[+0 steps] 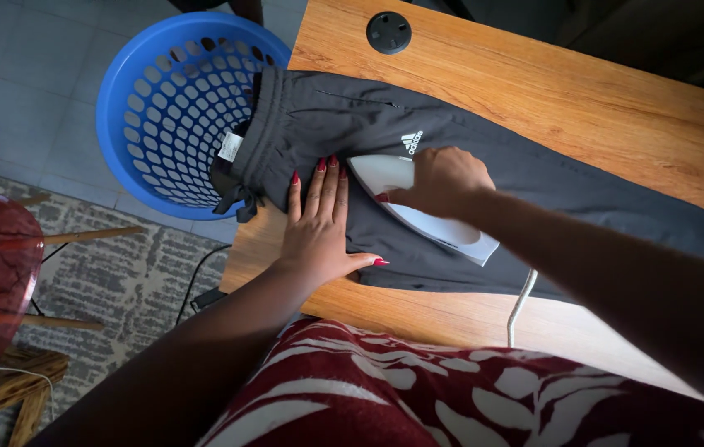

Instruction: Ironing a pair of black track pants on a wooden desk.

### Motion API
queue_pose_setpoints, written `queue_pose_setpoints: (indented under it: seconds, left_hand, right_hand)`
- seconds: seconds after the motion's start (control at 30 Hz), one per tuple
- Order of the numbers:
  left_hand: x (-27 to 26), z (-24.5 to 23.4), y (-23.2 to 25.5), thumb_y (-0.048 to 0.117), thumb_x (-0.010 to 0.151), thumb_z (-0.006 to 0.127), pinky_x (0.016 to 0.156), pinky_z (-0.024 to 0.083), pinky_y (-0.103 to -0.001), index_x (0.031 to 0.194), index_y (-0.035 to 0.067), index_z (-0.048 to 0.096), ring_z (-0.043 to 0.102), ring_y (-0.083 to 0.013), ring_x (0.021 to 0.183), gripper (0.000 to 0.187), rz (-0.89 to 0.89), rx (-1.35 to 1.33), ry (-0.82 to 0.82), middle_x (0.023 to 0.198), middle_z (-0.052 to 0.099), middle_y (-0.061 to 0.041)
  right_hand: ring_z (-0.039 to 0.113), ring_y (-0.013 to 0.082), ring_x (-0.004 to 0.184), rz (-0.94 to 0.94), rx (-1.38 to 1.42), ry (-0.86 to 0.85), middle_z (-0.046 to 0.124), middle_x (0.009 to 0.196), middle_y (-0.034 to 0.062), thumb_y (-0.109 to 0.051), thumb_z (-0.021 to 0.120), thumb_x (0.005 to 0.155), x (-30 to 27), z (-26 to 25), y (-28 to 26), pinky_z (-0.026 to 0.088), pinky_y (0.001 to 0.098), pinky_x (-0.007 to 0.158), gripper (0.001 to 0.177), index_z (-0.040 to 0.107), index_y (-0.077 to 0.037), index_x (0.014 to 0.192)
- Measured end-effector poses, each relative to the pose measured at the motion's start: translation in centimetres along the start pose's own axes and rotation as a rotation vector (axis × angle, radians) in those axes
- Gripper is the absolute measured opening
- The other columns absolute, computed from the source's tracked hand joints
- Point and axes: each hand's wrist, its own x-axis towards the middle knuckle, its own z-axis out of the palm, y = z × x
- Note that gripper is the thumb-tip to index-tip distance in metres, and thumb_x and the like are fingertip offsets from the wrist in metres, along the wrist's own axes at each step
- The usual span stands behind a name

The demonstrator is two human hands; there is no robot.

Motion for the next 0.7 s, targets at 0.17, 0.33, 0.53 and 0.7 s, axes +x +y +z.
queue_pose_setpoints:
  seconds: [0.17, 0.33, 0.53, 0.7]
  left_hand:
    - [0.1, -0.4, 0.3, 0.085, 0.058, 0.072, 0.121, -0.003, -0.061, 0.156, -0.008, 0.016, 0.004, -0.0363, 0.156, 0.147, -0.002, -0.013, 0.028, 0.167, 0.007, -0.025]
    - [-0.1, -0.7, 0.8, 0.083, 0.058, 0.073, 0.121, -0.001, -0.062, 0.156, -0.008, 0.020, 0.006, -0.0350, 0.156, 0.143, -0.015, 0.007, 0.055, 0.167, 0.011, -0.024]
    - [-1.3, 0.5, 1.9, 0.077, 0.069, 0.071, 0.121, 0.001, -0.062, 0.154, -0.007, 0.029, 0.011, -0.0342, 0.155, 0.127, -0.007, 0.063, 0.072, 0.165, 0.018, -0.023]
    - [-2.4, 0.9, 2.3, 0.071, 0.077, 0.069, 0.121, 0.003, -0.062, 0.154, -0.006, 0.030, 0.016, -0.0350, 0.154, 0.116, 0.015, 0.058, 0.107, 0.164, 0.020, -0.024]
  right_hand:
    - [0.076, 0.0200, 0.062, -0.127, 0.575, -0.228, 0.078, 0.076, 0.0121, -0.051, 0.075, 0.079, -0.4, 0.0, 2.9, 0.064, 0.0355, 0.058, 0.059, 0.065, -0.003, 0.110]
    - [0.073, 0.0190, 0.060, 0.037, 0.568, -0.091, 0.075, 0.077, 0.0126, -0.051, 0.071, 0.090, -1.3, -0.6, 2.9, 0.061, 0.0323, 0.055, 0.058, 0.063, 0.000, 0.117]
    - [0.074, 0.0196, 0.056, -0.139, 0.387, -0.077, 0.074, 0.071, 0.0125, -0.051, 0.071, 0.088, -1.9, -0.6, 2.5, 0.062, 0.0333, 0.056, 0.060, 0.061, -0.003, 0.123]
    - [0.073, 0.0198, 0.053, -0.224, 0.311, -0.099, 0.075, 0.066, 0.0137, -0.052, 0.069, 0.090, -1.7, -0.5, 2.1, 0.061, 0.0327, 0.055, 0.061, 0.059, -0.006, 0.127]
